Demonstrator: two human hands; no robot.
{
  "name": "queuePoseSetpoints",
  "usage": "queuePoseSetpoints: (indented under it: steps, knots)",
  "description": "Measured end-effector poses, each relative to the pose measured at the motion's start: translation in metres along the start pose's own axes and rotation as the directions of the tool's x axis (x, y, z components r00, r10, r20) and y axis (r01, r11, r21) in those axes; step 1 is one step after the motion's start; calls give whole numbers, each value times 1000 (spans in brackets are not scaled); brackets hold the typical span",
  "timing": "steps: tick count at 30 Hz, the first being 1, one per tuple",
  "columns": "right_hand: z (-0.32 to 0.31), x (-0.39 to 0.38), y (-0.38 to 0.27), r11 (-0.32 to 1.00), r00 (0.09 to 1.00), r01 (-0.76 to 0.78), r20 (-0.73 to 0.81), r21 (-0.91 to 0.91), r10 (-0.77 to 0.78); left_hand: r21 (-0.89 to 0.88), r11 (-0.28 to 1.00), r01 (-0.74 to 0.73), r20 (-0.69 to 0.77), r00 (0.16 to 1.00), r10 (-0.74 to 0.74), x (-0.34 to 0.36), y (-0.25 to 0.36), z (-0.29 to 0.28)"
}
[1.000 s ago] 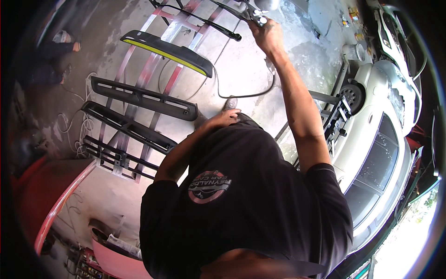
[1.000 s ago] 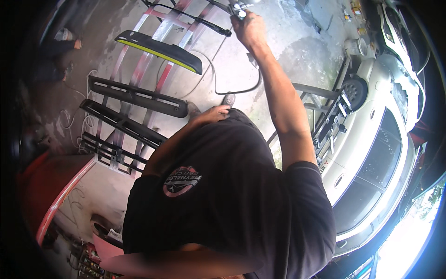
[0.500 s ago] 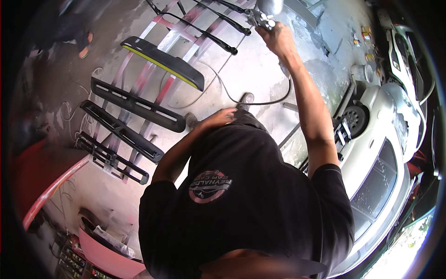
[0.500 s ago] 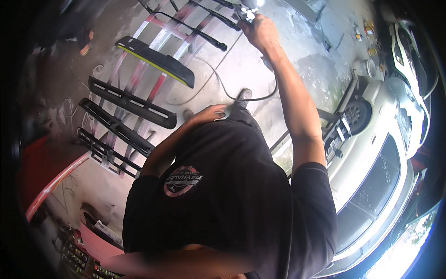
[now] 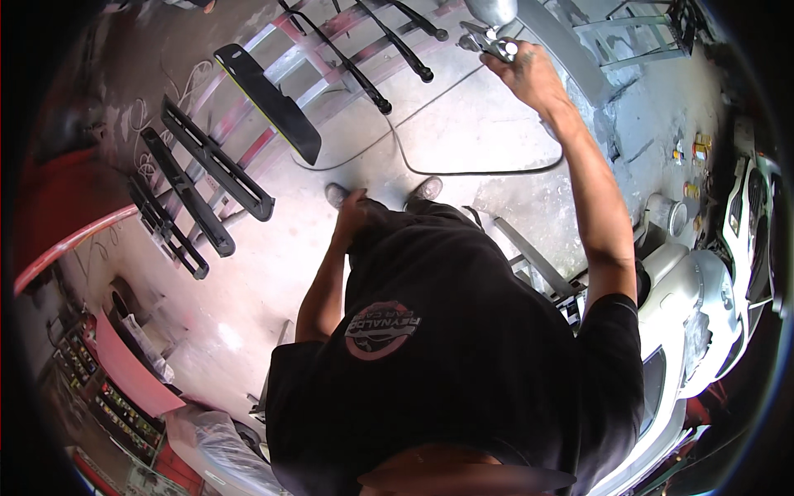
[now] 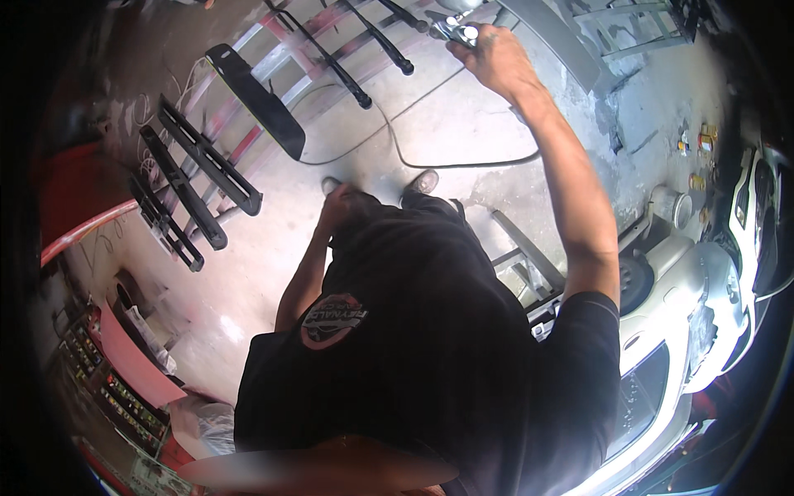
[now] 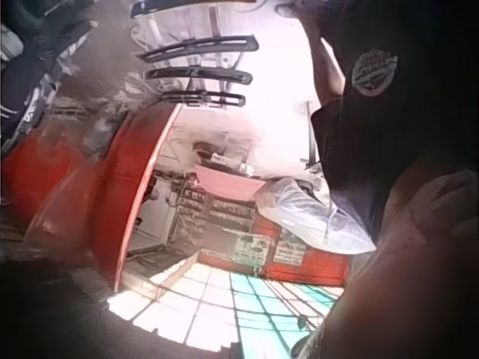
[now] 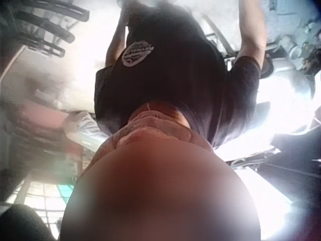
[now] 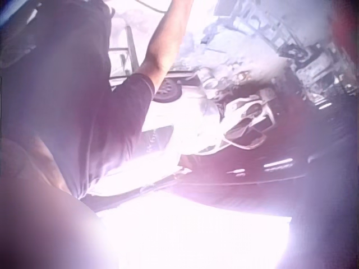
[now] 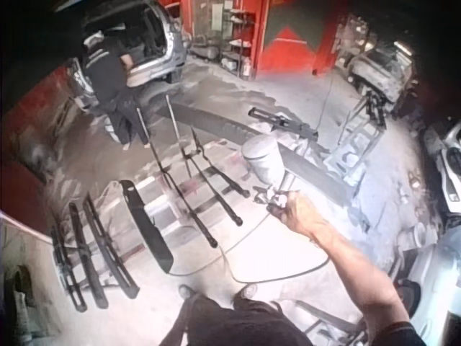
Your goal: Spray painting various automotive parts using a handheld spray gun in a garage setting.
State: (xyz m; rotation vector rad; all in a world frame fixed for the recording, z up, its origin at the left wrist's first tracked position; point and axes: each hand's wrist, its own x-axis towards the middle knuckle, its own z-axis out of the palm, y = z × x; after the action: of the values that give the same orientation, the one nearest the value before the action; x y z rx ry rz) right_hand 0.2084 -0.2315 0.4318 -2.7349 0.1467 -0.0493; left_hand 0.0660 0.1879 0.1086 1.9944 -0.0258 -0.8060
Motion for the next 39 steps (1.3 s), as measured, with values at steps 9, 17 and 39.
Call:
queuePoseSetpoints:
  steps: [9,17,39]
  knots:
    - [-22,61,14,978,978,202,46,54,-205,-73,962,263,-96,958,-269,-35,-81,18]
    - [-24,151,-3,976,978,200,80,-91,-193,-72,929,363,138,926,-351,38,-83,48]
    - [-49,287,101,803,770,527,244,278,-589,-360,877,318,-194,894,-404,60,148,243]
